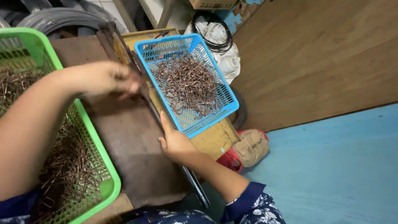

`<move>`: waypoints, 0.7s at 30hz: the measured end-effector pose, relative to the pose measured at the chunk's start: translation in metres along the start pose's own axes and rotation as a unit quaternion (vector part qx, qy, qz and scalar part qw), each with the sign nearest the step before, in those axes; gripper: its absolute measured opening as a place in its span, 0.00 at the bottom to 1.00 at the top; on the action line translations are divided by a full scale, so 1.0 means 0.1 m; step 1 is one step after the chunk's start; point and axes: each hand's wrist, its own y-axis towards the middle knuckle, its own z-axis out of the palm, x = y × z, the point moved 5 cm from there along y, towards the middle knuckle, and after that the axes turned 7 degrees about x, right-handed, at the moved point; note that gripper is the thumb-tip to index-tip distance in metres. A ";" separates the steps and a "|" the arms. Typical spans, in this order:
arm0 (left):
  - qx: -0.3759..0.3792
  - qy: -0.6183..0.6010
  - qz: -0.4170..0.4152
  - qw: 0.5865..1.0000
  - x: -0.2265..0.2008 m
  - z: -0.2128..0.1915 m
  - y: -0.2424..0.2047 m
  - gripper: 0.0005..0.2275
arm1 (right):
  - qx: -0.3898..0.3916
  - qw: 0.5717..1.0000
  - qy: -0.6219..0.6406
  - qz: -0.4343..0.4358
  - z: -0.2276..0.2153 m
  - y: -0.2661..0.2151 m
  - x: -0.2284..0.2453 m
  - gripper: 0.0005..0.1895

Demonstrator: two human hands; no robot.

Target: Bending small metal pins using a manual jig and lever tool

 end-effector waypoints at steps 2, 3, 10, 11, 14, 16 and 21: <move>-0.131 -0.056 0.021 0.990 -0.18 -0.08 -0.05 0.16 | 0.000 1.000 0.011 -0.003 -0.07 -0.03 0.07 0.47; -0.259 -0.119 0.038 0.958 -0.24 -0.13 -0.11 0.35 | 0.005 1.000 0.020 -0.004 -0.09 -0.08 0.09 0.47; -0.302 -0.023 -0.026 0.953 0.21 0.17 -0.22 0.41 | 0.025 0.999 -0.012 0.043 0.00 -0.02 0.03 0.47; -0.301 0.010 0.004 0.954 0.28 0.25 -0.21 0.37 | 0.014 0.999 -0.016 0.046 0.02 -0.01 0.01 0.47; -0.285 0.053 0.069 0.954 0.37 0.56 -0.27 0.28 | -0.012 0.999 -0.018 0.031 0.10 0.03 -0.09 0.47; -0.277 0.063 0.103 0.953 0.29 0.72 -0.43 0.22 | -0.024 1.000 -0.018 0.008 0.09 0.03 -0.08 0.47; -0.167 0.040 0.032 0.985 0.21 1.05 -1.02 0.21 | -0.062 0.998 -0.031 -0.009 0.12 -0.01 -0.09 0.47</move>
